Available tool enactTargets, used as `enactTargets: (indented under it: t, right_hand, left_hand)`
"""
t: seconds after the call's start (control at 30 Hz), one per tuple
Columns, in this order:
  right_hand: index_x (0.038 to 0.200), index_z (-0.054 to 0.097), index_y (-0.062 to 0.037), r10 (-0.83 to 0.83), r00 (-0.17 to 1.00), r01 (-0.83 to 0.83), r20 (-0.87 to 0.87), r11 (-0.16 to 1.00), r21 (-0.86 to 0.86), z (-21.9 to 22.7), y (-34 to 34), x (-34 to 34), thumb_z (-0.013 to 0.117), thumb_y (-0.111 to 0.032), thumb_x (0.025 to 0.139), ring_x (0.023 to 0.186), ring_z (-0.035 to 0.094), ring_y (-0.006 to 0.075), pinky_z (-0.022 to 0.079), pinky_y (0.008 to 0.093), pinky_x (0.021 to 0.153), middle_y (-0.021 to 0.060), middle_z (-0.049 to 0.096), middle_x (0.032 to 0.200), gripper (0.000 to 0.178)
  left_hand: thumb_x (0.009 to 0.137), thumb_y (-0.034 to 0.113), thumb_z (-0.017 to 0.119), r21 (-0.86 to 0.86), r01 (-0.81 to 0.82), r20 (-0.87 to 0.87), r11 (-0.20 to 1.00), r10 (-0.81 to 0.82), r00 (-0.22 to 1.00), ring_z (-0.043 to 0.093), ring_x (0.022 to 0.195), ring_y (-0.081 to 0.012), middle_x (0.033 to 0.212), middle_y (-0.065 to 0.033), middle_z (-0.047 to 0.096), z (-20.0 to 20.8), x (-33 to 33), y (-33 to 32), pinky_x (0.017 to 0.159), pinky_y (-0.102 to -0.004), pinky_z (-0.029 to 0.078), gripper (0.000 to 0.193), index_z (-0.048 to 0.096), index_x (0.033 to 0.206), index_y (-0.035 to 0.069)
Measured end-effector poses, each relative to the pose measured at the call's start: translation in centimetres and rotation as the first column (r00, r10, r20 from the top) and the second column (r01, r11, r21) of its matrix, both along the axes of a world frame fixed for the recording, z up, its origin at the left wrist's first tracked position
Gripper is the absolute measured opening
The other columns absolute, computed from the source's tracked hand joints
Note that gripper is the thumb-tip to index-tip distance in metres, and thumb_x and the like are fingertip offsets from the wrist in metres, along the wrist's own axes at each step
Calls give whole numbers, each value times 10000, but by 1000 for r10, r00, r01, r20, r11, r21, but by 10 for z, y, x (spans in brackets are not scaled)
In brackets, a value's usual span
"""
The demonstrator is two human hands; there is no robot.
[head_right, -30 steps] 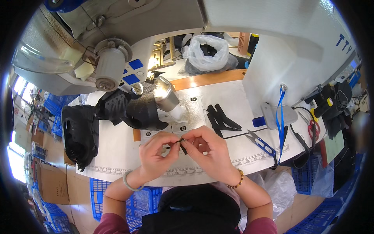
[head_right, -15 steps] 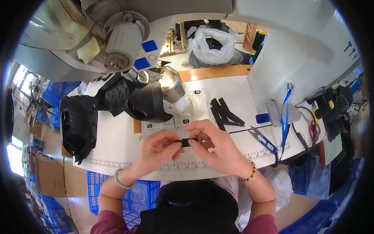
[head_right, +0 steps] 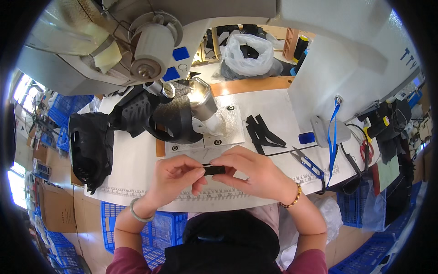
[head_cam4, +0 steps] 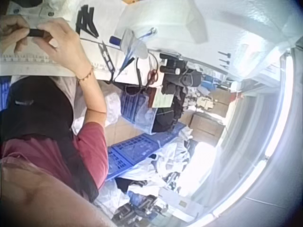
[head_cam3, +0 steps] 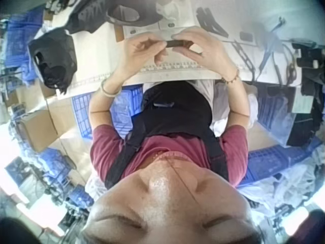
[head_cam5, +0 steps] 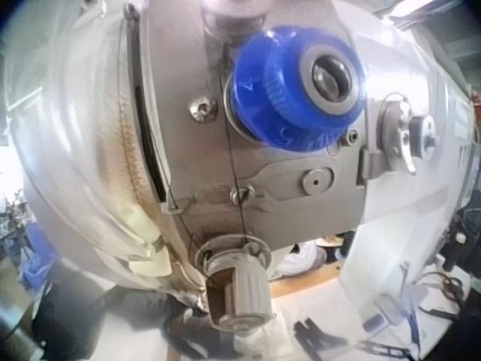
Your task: The person sews shoe upper components using a sewing machine, attaching fabric strips to the shoe pieces by guiding them under the needle and folding the assembled parts by hand.
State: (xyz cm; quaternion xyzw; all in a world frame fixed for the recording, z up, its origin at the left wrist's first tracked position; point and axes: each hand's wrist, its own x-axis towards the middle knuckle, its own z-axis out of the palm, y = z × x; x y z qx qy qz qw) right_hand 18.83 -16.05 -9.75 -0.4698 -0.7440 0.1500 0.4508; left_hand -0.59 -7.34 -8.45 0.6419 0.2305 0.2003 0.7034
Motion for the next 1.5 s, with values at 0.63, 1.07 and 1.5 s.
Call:
enactTargets:
  t: [0.63, 1.07, 1.5]
  right_hand:
    - [1134, 416, -35, -61, 781, -117, -621, 963, -241, 47, 12, -27, 538, -32, 863, 715, 619, 128, 507, 203, 504, 73, 497, 918, 298]
    - [941, 489, -15, -183, 815, 50, -550, 967, -248, 44, 54, -48, 542, -89, 882, 360, 439, 27, 299, 170, 314, 24, 548, 681, 109]
    - [1060, 476, -15, -162, 870, 117, -465, 985, -124, 26, 52, -46, 567, -33, 852, 438, 530, 48, 382, 172, 355, 68, 582, 748, 227]
  left_hand:
    - [847, 46, 577, 124, -90, 36, 988, 86, 996, 598, 592, -123, 728, -104, 619, 68, -26, 27, 518, -242, 502, 104, 555, 877, -51]
    - [845, 98, 589, 189, -143, -1, 972, 146, 989, 601, 566, -121, 719, -101, 628, 95, -15, 67, 503, -218, 491, 145, 576, 853, -46]
    - [808, 123, 625, 36, -203, -130, 978, 206, 970, 567, 523, -112, 678, -99, 600, 87, 5, 77, 430, -211, 453, 176, 579, 808, -46]
